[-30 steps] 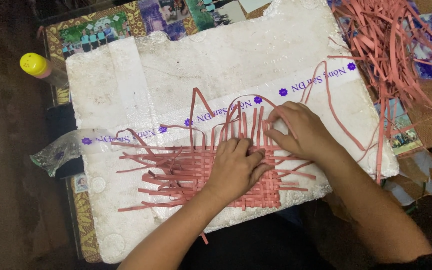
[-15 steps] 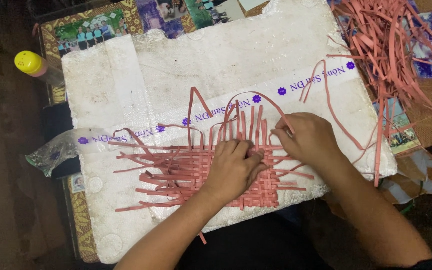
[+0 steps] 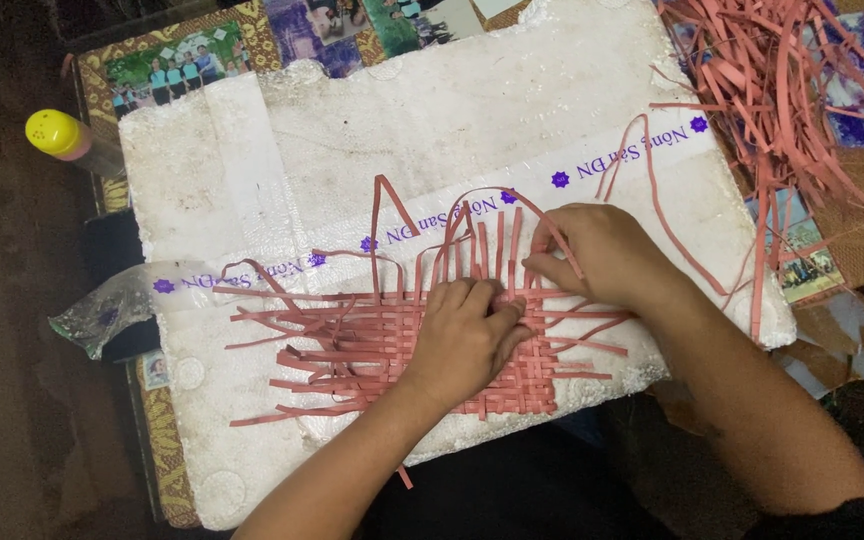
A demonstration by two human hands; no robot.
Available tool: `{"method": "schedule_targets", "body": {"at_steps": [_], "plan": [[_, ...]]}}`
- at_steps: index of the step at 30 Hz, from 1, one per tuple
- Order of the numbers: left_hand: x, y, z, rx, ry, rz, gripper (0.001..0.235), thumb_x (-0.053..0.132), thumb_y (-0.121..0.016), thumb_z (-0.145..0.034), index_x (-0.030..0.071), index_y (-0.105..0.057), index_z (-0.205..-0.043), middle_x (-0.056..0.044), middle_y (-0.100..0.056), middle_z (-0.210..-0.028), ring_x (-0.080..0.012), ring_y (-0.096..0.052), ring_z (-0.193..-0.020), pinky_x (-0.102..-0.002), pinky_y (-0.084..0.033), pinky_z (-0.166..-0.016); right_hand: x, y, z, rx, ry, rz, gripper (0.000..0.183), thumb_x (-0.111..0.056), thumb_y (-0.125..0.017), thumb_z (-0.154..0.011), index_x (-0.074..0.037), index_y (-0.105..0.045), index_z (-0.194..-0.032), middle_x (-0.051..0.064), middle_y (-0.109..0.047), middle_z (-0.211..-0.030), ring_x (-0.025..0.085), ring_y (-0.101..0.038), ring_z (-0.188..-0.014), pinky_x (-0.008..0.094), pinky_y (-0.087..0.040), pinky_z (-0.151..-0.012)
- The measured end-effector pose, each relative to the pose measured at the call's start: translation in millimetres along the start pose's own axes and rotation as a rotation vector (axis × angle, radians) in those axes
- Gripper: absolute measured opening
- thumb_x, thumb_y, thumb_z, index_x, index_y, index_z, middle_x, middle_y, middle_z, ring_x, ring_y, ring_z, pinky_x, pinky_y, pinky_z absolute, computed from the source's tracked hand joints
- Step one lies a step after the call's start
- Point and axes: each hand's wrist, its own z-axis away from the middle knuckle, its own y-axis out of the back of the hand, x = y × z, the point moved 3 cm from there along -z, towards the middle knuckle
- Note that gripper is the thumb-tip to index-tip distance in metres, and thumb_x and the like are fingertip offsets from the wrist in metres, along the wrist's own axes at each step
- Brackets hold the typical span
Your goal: The person weaves pink plastic strips into a basket base on a white foam board. They interlace the strips by hand, tightening the weave and adjusting the layout throughout the clip.
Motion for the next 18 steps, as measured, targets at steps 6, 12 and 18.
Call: {"method": "schedule_targets", "body": {"at_steps": [6,12,18], "plan": [[2,3,-1,-0.007,0.017,0.020,0.020,0.033,-0.056,-0.077,0.015,-0.064,-0.084,-0.009,-0.054,-0.086,-0.0273,-0.050,-0.084,-0.037,-0.036,-0.074,2,3,0,-0.055,-0.073,-0.039,0.015,-0.016,-0.057,-0.070,-0.004,-0.063,-0.075,0.013,-0.063,-0.063,0.031,-0.060,-0.066,0.038,-0.045,-0.060],[1,2,-1,-0.005,0.005,0.012,0.020,0.033,-0.057,-0.076,0.015,-0.063,-0.084,-0.009,-0.054,-0.086,-0.0279,-0.050,-0.083,-0.038,-0.036,-0.074,-18,-1,7,0.039,0.111,0.030,0.013,-0.010,-0.057,-0.068,-0.007,-0.061,-0.080,0.010,-0.063,-0.063,0.029,-0.060,-0.066,0.038,-0.046,-0.062],[0,-1,0,-0.027,0.012,0.001,0.021,0.034,-0.056,-0.076,0.016,-0.063,-0.086,-0.009,-0.054,-0.087,-0.0275,-0.050,-0.085,-0.038,-0.036,-0.075,-17,-5,14,-0.028,0.175,0.160,0.010,-0.011,-0.056,-0.069,-0.011,-0.066,-0.073,0.008,-0.064,-0.070,0.026,-0.057,-0.076,0.035,-0.045,-0.067]]}}
